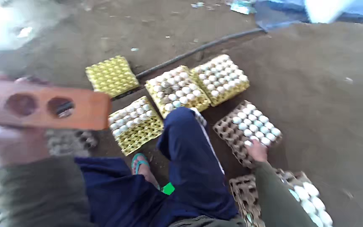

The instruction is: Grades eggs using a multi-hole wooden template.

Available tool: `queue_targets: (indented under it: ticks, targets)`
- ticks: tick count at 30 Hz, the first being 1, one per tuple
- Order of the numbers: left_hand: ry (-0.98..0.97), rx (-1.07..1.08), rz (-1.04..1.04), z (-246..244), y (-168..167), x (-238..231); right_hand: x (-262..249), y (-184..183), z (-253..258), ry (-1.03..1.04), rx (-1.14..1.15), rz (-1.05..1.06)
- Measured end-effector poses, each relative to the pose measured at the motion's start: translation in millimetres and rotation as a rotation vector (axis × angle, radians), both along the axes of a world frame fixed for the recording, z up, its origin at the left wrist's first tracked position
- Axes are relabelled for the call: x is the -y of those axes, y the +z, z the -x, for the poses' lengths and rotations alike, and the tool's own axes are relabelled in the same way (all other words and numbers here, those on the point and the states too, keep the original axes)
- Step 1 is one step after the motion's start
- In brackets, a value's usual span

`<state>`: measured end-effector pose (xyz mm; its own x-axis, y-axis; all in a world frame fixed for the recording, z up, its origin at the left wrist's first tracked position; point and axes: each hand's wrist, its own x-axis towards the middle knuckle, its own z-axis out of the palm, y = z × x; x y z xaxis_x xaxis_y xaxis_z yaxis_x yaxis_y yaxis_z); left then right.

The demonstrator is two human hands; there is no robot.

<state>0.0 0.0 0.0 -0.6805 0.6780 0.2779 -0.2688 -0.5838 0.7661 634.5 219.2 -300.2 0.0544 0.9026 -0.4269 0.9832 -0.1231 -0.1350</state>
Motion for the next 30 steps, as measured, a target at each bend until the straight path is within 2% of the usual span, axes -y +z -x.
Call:
queue_targets:
  ticks: [2, 4, 7, 10, 12, 14, 15, 17, 19, 22, 27, 30]
  targets:
    - [0.320, -0.008, 0.004, 2.4, 14.3, 14.0, -6.8, 9.9, 2.9, 0.035, -0.021, 0.005]
    - [0.511, -0.024, 0.000, 4.1, 22.0, 17.9, -19.9, 43.0, 16.1, 0.046, -0.160, -0.068]
    - [0.576, 0.070, -0.071, 12.8, 18.2, 18.6, -40.4, 137.4, 74.7, 0.223, -0.388, -0.262]
    - [0.571, 0.273, -0.081, 18.6, -1.3, 25.7, -31.3, 236.9, 163.3, 0.571, -0.603, -0.481]
    - [0.568, 0.404, -0.076, 27.7, -16.3, 30.3, -10.8, 280.7, 235.4, 0.819, -0.688, -0.552]
    - [0.572, 0.494, -0.095, 37.4, -24.2, 36.8, 10.2, 298.4, 308.6, 1.041, -0.642, -0.429]
    - [0.575, 0.509, -0.097, 42.9, -24.3, 39.8, 16.1, 295.7, 344.9, 1.125, -0.573, -0.310]
    - [0.592, 0.507, -0.082, 53.3, -22.2, 43.7, 16.0, 266.3, 413.5, 1.219, -0.376, -0.057]
    - [0.636, 0.527, -0.054, 61.2, -19.7, 45.2, 3.6, 211.1, 467.9, 1.267, -0.163, 0.178]
    - [0.652, 0.540, -0.080, 73.8, -24.1, 54.8, -5.2, 117.4, 517.8, 1.247, 0.044, 0.384]
    - [0.733, 0.696, -0.034, 89.6, -28.5, 59.5, 0.0, -1.4, 552.1, 0.924, -0.066, 0.438]
    - [0.743, 0.711, -0.040, 96.8, -31.2, 62.6, 12.7, -35.1, 549.9, 0.723, -0.196, 0.391]
